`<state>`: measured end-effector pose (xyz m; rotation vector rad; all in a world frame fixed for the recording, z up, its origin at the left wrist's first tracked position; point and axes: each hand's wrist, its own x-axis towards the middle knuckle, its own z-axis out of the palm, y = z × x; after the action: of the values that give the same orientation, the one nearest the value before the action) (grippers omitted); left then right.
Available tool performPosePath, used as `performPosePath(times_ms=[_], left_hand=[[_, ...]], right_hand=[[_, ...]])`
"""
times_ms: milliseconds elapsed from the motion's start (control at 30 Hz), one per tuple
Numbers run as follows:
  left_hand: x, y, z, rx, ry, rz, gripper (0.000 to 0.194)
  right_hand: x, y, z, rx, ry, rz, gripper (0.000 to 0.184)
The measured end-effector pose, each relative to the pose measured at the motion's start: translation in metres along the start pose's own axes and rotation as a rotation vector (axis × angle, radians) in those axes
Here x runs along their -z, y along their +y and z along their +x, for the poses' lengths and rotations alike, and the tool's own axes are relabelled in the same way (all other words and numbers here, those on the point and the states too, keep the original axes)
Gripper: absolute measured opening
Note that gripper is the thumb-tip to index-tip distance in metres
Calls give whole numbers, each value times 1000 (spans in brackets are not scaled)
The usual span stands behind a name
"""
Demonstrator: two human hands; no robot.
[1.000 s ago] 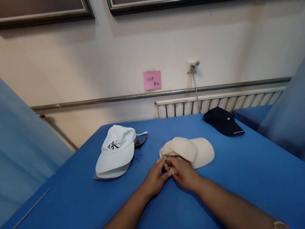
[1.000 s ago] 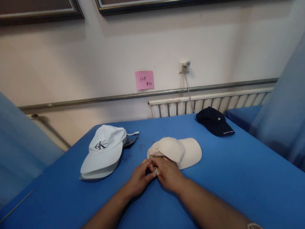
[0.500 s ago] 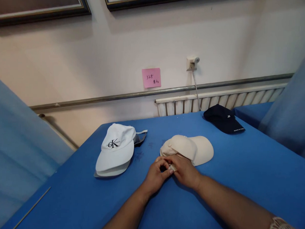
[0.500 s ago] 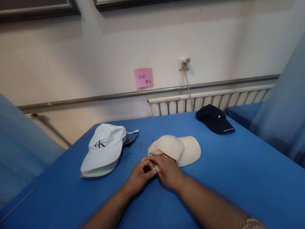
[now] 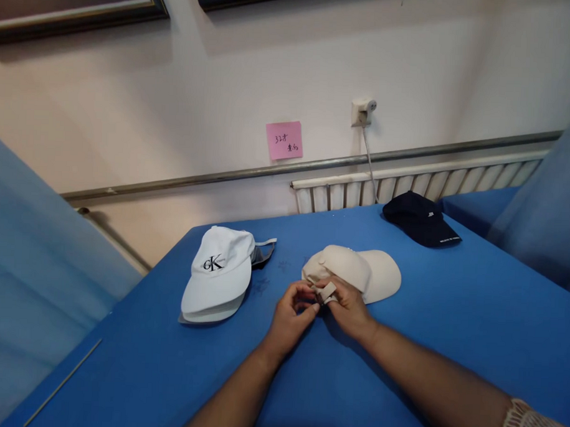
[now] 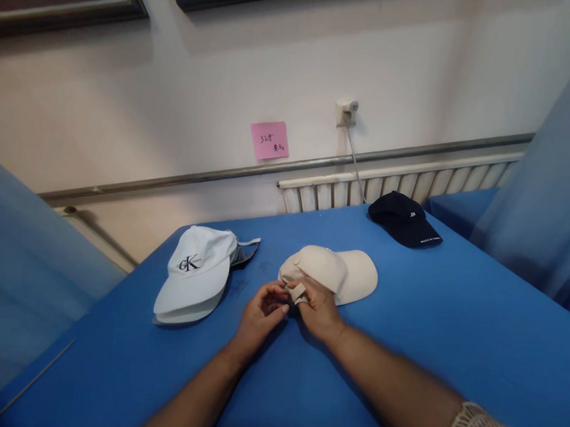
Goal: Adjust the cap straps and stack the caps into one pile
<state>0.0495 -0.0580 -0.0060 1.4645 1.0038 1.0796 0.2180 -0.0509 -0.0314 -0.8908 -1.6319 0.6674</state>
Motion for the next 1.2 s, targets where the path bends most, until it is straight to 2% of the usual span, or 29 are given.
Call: performPosePath(times_ms=[133, 267, 333, 467, 667, 733, 867, 1033, 1133, 1200], left_hand=[[-5, -1, 1, -188, 14, 325, 17], [-7, -1, 2, -236, 22, 440, 9], [-6, 1, 1, -244, 31, 454, 6], [0, 6, -1, -248, 97, 436, 12], [10, 13, -3, -318, 67, 512, 11], [10, 16, -5, -349, 59, 510, 10], [1, 25, -11, -407, -15, 561, 21], [-8, 25, -14, -445, 9, 717, 7], [-7, 20, -13, -387, 62, 618, 9], [-6, 17, -10, -285, 165, 440, 9]], right_hand=[[-4, 3, -2, -19, 73, 44, 34], [-1, -2, -2, 39, 19, 42, 38], [2, -9, -1, 75, -42, 24, 38], [6, -21, -2, 118, -161, 9, 34], [1, -18, -6, 87, -115, 38, 19], [-1, -16, -7, 95, -91, -24, 17], [-4, -12, -9, 119, -74, -236, 14], [-11, -13, -13, 135, -84, -399, 13], [-11, -17, -13, 143, -78, -395, 11], [-10, -20, -12, 148, -70, -371, 12]])
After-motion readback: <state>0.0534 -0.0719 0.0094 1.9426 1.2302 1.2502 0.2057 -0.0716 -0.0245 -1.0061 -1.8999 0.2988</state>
